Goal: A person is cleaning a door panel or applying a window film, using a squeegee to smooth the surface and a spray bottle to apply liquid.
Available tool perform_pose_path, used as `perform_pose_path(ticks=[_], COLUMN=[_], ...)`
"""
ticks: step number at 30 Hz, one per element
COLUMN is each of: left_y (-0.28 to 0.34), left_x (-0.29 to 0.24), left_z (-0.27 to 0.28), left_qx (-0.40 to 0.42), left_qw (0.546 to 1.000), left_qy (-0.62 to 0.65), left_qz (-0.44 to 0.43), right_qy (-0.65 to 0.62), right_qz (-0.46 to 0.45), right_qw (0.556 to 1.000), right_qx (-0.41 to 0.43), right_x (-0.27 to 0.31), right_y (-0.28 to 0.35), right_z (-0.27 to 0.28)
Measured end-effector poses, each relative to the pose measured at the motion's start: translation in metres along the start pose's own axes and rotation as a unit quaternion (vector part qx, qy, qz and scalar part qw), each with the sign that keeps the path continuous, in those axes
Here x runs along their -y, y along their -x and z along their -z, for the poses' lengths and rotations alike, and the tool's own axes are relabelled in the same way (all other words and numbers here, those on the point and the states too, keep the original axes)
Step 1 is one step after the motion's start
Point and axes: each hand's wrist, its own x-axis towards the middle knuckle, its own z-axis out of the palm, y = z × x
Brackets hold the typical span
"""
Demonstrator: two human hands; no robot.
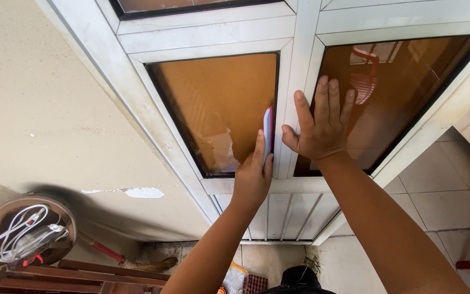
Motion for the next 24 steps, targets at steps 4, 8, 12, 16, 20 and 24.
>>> perform_pose_path(ticks=[4, 8, 12, 16, 20, 24], left_y=[-0.003, -0.007, -0.003, 0.001, 0.005, 0.004], left_x=[-0.007, -0.012, -0.009, 0.007, 0.029, 0.039], left_z=[0.005, 0.013, 0.011, 0.014, 0.025, 0.047], left_qx=[-0.011, 0.019, 0.009, -0.032, -0.054, -0.069], left_qw=[1.000, 1.000, 0.992, 0.988, 0.981, 0.980], left_qy=[0.015, -0.016, -0.117, -0.149, -0.182, -0.185], left_qz=[-0.003, 0.002, -0.040, -0.039, -0.031, -0.024], right_qy=[0.001, 0.000, 0.001, 0.005, 0.007, 0.011], right_qz=[-0.004, -0.001, 0.004, 0.019, 0.024, 0.028], right_qw=[1.000, 1.000, 1.000, 1.000, 0.999, 0.999], right_qx=[-0.006, -0.015, -0.015, -0.025, -0.026, -0.031], right_x=[0.000, -0.001, -0.002, -0.004, -0.003, -0.005], right_y=[0.000, 0.001, 0.001, 0.000, -0.001, -0.002], right_z=[-0.002, -0.003, -0.004, -0.004, -0.003, -0.005])
